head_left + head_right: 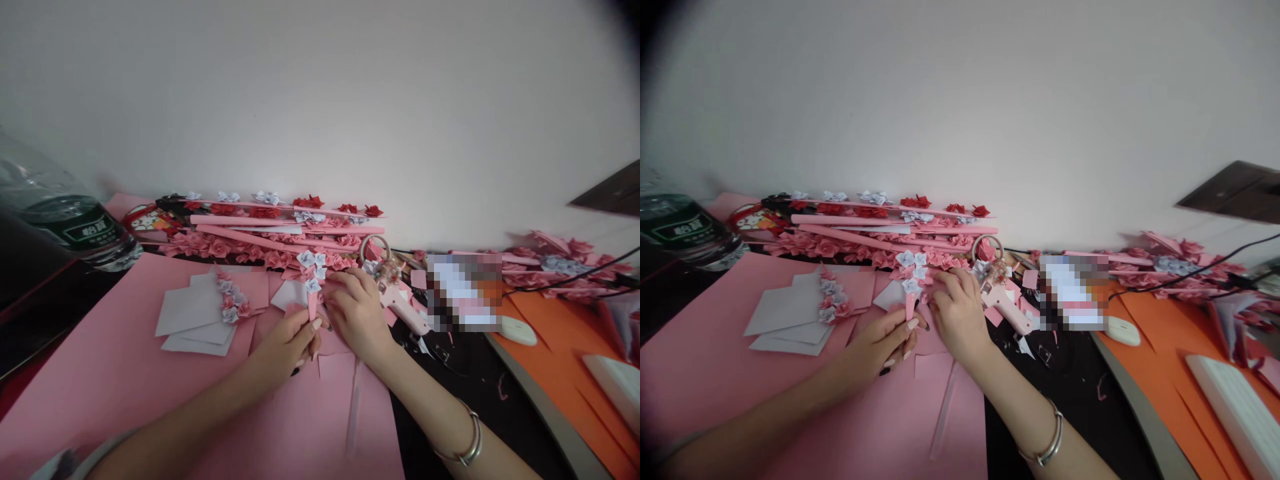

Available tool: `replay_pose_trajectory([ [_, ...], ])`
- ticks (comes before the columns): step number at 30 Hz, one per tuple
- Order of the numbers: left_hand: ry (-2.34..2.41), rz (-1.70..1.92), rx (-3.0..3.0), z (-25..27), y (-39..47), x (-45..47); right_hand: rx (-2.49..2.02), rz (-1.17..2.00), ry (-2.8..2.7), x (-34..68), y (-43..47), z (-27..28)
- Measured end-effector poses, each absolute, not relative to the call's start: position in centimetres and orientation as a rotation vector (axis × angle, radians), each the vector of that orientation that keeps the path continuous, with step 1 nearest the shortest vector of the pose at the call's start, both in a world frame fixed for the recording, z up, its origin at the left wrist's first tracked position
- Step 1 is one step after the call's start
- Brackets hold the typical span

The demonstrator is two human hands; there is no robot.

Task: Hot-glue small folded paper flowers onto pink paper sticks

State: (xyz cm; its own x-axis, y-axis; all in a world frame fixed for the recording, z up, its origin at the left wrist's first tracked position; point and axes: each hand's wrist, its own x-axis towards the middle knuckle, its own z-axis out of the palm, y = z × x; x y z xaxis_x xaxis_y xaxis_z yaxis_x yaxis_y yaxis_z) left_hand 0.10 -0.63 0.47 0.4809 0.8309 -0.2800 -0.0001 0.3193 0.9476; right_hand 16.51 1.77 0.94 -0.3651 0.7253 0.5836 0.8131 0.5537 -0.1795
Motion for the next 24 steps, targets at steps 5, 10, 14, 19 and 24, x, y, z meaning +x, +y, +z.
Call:
replay_pose_trajectory([
  [5, 1.036, 0.705, 1.068, 1.2, -0.6, 0.1, -1.176, -0.12, -2.023, 17.3, 0.8, 1.3],
  [10, 1.084, 0.748, 1.099, 1.8, -0.6, -0.1, -1.071, -0.031, -2.094, 17.6, -0.3, 1.8],
  [14, 1.07, 0.712, 1.129, 1.5, -0.7, -0.1, -1.044, -0.001, -2.128, 17.2, -0.6, 1.8],
  [19, 1.089, 0.697, 1.195, 1.4, -0.8, -0.1, -1.069, 0.052, -2.132, 17.0, -0.9, 1.8],
  [24, 1.097, 0.691, 1.237, 1.4, -0.7, -0.2, -1.065, 0.087, -2.14, 17.0, -1.1, 2.1],
])
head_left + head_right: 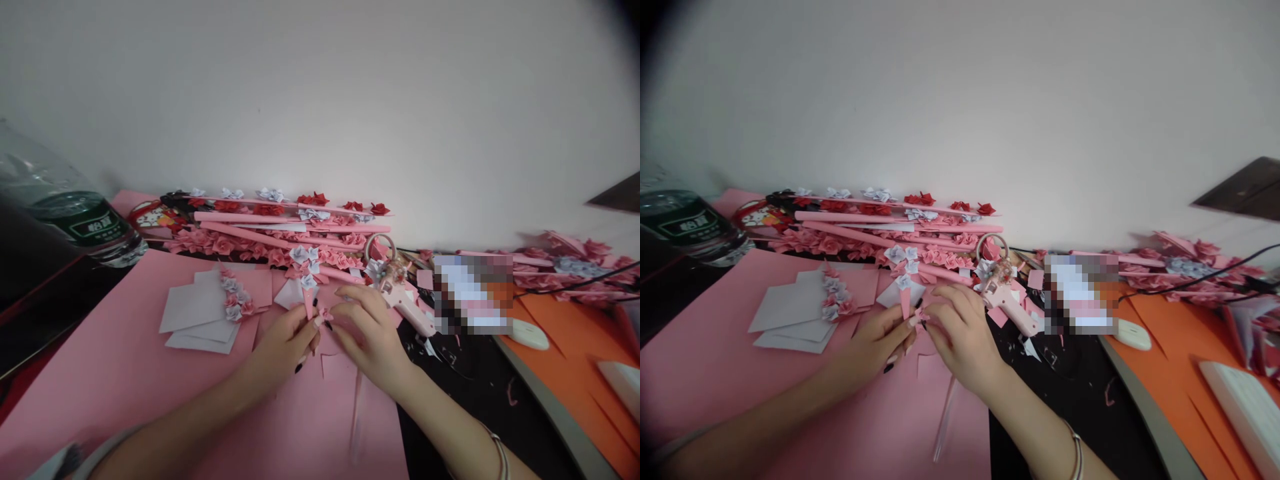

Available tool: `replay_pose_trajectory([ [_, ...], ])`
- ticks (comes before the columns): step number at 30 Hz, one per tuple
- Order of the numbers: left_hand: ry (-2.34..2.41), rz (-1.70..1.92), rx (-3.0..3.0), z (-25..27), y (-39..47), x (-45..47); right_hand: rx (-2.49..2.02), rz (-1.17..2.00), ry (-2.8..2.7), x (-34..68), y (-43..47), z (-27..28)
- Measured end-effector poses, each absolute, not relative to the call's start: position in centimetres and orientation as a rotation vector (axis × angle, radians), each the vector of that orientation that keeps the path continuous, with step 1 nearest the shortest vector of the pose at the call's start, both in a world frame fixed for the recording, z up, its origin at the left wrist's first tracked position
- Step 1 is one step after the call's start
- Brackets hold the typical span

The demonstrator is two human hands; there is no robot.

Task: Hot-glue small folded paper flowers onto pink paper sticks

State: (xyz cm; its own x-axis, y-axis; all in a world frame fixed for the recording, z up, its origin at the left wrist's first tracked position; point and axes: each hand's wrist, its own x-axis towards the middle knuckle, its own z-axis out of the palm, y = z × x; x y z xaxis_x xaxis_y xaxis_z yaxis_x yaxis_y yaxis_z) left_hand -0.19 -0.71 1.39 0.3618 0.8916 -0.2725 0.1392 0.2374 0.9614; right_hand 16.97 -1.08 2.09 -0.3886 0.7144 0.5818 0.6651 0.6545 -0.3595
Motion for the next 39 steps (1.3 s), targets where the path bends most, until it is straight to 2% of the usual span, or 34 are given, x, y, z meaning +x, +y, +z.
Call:
replay_pose_trajectory([
  [25, 1.011, 0.633, 1.263, 0.3, -0.5, -0.4, -0.989, 0.411, -2.162, 17.5, -0.5, 2.1],
  [39, 0.994, 0.639, 1.255, 0.2, -0.5, -0.5, -0.962, 0.32, -2.16, 17.5, -0.6, 2.2],
])
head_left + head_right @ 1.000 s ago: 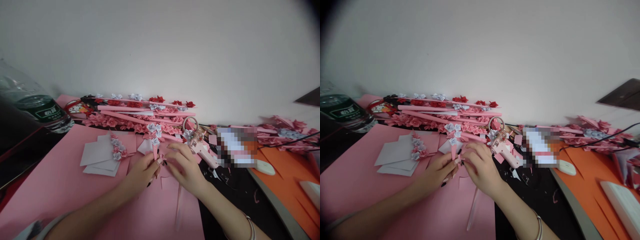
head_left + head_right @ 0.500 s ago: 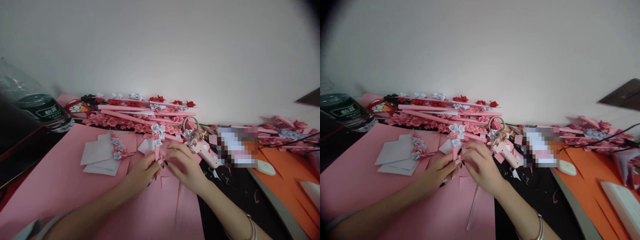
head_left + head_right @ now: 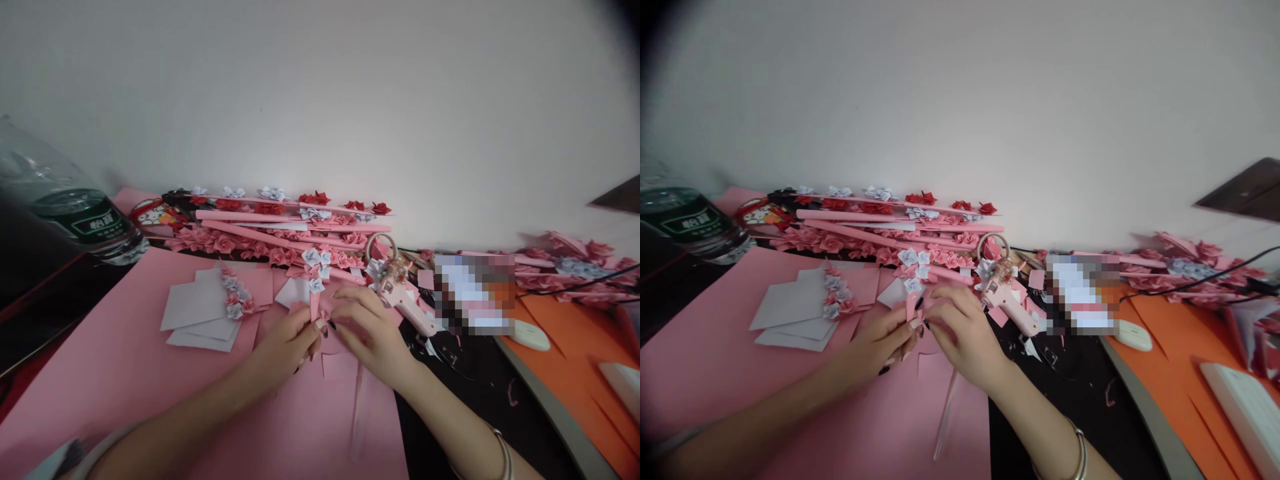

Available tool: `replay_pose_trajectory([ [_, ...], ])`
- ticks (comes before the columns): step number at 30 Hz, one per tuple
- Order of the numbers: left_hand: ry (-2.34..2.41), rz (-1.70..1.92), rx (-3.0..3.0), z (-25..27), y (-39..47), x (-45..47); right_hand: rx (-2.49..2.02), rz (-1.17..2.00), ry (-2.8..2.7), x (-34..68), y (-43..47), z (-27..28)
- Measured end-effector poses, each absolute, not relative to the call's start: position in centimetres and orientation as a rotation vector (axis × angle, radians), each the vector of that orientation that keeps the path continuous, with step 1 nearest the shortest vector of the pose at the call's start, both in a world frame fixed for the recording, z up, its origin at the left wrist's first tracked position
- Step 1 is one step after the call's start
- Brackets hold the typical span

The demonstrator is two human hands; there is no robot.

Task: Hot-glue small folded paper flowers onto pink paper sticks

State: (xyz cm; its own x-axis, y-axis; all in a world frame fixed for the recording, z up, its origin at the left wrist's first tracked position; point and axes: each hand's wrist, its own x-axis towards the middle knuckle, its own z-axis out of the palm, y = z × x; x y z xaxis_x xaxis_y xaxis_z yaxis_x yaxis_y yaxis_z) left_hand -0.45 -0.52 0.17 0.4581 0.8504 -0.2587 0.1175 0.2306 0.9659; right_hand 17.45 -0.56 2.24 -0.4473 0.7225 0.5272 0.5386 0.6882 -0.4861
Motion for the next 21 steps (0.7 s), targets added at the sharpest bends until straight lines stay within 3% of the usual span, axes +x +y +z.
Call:
replay_pose_trajectory([
  [10, 0.845, 0.661, 1.214, -0.3, -0.8, -0.3, -1.02, 0.124, -1.912, 17.3, -1.0, 2.2],
  [21, 0.844, 0.558, 1.298, 0.1, -1.1, 0.2, -0.974, -0.072, -1.993, 16.6, -2.1, 2.6],
])
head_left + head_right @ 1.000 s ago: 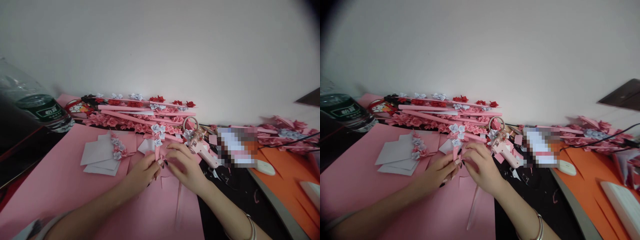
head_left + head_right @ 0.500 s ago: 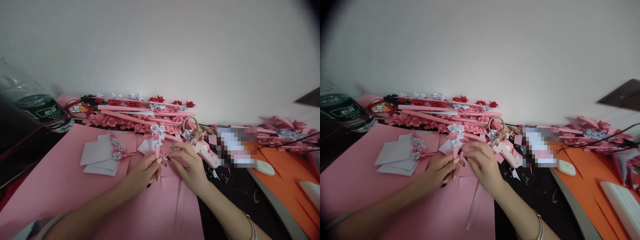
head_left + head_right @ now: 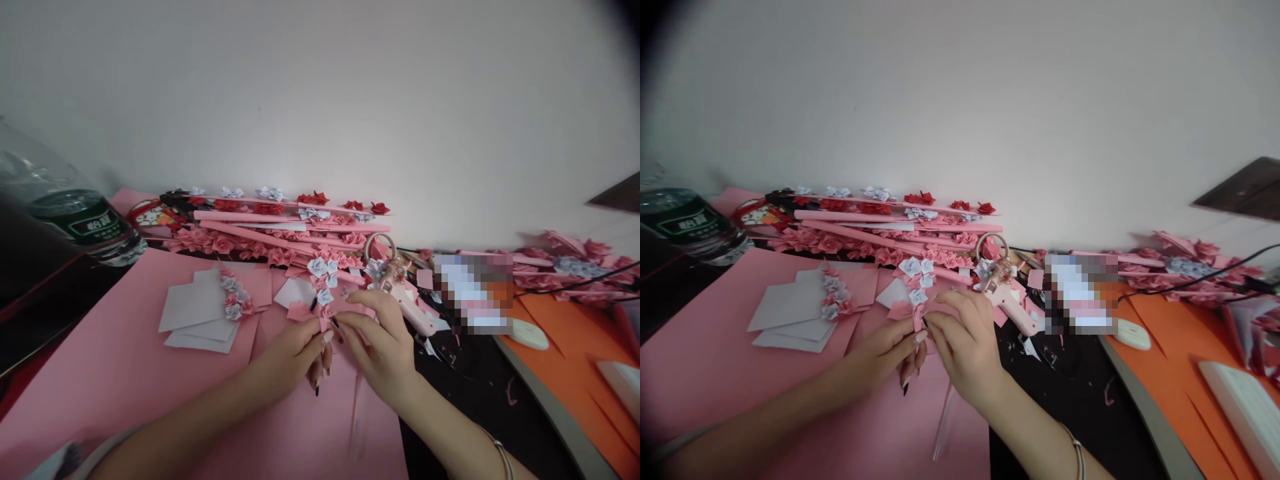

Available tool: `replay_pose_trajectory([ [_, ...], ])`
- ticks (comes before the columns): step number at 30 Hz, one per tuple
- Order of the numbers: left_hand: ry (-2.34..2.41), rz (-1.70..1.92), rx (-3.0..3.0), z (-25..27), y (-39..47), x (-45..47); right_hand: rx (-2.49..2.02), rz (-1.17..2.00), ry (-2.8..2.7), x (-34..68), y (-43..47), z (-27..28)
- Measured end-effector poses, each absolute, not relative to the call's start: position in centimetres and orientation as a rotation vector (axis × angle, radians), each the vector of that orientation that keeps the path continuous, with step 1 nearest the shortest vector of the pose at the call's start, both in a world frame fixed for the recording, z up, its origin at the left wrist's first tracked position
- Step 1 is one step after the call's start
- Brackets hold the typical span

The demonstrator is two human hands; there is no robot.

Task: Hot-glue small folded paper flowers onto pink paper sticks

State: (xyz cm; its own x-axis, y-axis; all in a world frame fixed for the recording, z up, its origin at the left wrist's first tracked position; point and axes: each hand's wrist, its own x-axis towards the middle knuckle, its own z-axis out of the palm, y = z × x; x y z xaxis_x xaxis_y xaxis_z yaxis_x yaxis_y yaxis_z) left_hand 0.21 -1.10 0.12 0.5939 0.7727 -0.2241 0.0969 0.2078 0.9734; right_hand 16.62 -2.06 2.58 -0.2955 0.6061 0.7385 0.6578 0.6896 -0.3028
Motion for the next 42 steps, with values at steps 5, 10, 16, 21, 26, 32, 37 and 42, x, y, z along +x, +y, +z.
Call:
replay_pose_trajectory([
  [5, 0.862, 0.572, 1.338, -0.2, -1.3, 0.3, -1.008, -0.103, -1.986, 16.6, -2.3, 2.4],
  [10, 0.88, 0.556, 1.344, 0.1, -1.4, 0.4, -1.005, -0.09, -1.979, 16.4, -2.2, 2.6],
  [16, 0.861, 0.526, 1.317, 0.5, -1.4, 0.1, -0.941, -0.129, -2.041, 16.7, -1.9, 3.0],
  [21, 0.837, 0.501, 1.332, 0.3, -1.3, 0.0, -0.907, -0.154, -2.106, 17.1, -1.6, 3.1],
  [26, 0.856, 0.492, 1.318, 0.7, -1.3, -0.1, -0.892, -0.163, -2.175, 17.5, -1.3, 3.3],
  [32, 0.861, 0.485, 1.351, 1.1, -1.3, -0.1, -0.875, -0.238, -2.206, 18.1, -1.0, 3.0],
  [37, 0.852, 0.483, 1.304, 0.9, -1.2, -0.1, -0.886, -0.241, -2.193, 18.2, -0.9, 2.9],
  [42, 0.853, 0.492, 1.243, 0.9, -1.2, -0.3, -0.918, -0.107, -2.16, 18.1, -0.9, 3.0],
])
